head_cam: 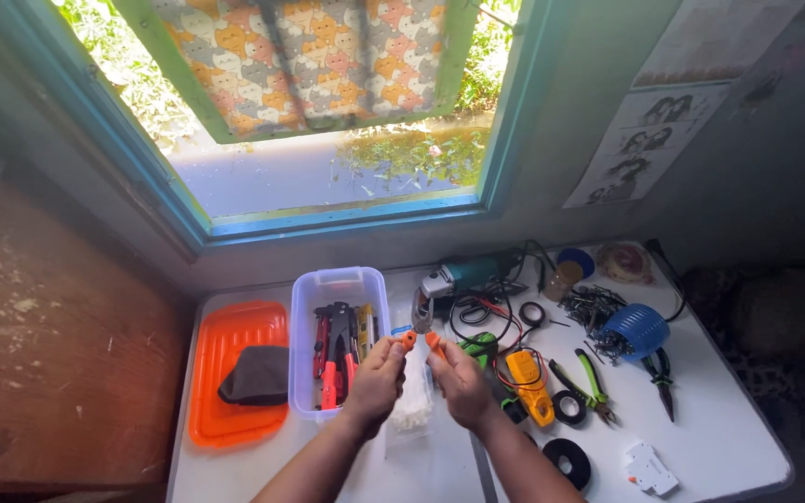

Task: The person organizes various tools and hardware items on a table into a clear plastic container. They wipe pliers with a cloth before placing them in the container, then add a power drill, electrical tape, and other small items. The container is placed on a white table near a window.

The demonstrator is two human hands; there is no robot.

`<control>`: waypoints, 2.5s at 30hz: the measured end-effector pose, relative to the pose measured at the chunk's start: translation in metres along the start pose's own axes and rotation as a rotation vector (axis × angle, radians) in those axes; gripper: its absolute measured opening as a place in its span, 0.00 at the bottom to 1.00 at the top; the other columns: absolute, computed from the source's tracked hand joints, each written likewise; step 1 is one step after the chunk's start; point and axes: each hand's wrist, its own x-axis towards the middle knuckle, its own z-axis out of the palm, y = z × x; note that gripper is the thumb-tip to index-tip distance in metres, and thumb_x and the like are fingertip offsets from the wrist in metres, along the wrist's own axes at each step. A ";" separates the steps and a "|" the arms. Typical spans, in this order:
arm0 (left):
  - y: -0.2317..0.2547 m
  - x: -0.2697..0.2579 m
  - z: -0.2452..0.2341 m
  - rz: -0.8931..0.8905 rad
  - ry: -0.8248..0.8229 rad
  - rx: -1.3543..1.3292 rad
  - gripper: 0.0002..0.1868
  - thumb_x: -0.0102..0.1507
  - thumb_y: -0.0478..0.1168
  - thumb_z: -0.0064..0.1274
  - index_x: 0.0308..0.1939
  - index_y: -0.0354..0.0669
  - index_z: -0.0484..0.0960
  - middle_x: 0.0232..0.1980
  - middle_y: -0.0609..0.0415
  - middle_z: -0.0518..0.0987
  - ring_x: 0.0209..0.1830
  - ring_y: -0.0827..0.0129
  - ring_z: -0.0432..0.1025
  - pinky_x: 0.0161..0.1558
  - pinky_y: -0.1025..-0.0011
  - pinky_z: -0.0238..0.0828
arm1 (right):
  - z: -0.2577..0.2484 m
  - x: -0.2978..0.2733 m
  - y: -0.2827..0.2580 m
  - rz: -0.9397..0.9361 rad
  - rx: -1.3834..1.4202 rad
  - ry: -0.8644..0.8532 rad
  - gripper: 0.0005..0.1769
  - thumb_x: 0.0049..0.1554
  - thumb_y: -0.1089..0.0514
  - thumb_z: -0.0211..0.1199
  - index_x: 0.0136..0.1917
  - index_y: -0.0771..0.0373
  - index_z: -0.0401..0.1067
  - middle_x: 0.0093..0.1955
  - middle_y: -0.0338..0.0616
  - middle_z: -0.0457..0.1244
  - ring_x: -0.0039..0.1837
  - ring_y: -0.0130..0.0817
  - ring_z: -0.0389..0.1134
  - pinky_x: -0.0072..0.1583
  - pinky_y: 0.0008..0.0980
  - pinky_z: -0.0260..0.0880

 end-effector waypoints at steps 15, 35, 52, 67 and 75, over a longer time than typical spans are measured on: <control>-0.004 -0.012 -0.012 0.089 0.177 0.358 0.13 0.72 0.48 0.38 0.47 0.47 0.75 0.42 0.55 0.79 0.42 0.69 0.72 0.47 0.67 0.70 | 0.056 0.009 0.010 -0.091 -0.135 0.051 0.22 0.64 0.42 0.45 0.47 0.59 0.72 0.40 0.39 0.68 0.44 0.33 0.67 0.49 0.37 0.67; 0.033 -0.020 -0.030 0.053 0.039 -0.120 0.15 0.71 0.43 0.44 0.59 0.42 0.70 0.47 0.48 0.79 0.27 0.65 0.73 0.19 0.70 0.68 | 0.049 0.001 -0.007 -0.687 -0.526 0.198 0.18 0.59 0.45 0.62 0.55 0.59 0.70 0.47 0.44 0.67 0.46 0.39 0.68 0.49 0.38 0.70; 0.060 -0.031 -0.047 -0.206 0.038 -0.287 0.20 0.69 0.36 0.45 0.64 0.38 0.80 0.37 0.50 0.78 0.32 0.55 0.78 0.44 0.54 0.80 | 0.039 0.001 -0.017 -0.201 -0.250 -0.142 0.23 0.65 0.50 0.46 0.69 0.57 0.68 0.35 0.38 0.63 0.33 0.28 0.62 0.38 0.30 0.66; 0.057 -0.032 -0.058 -0.147 -0.225 -0.221 0.20 0.65 0.40 0.55 0.61 0.37 0.80 0.37 0.49 0.81 0.35 0.58 0.80 0.40 0.65 0.80 | 0.041 0.006 0.006 -0.080 0.052 -0.282 0.27 0.66 0.48 0.45 0.71 0.62 0.68 0.42 0.41 0.63 0.39 0.29 0.61 0.42 0.28 0.68; 0.045 -0.024 -0.058 -0.110 -0.173 -0.241 0.11 0.64 0.27 0.58 0.50 0.32 0.78 0.31 0.48 0.75 0.23 0.72 0.60 0.23 0.82 0.55 | 0.040 0.003 0.011 -0.056 0.395 -0.473 0.31 0.65 0.42 0.48 0.68 0.69 0.67 0.60 0.51 0.65 0.60 0.35 0.65 0.62 0.33 0.64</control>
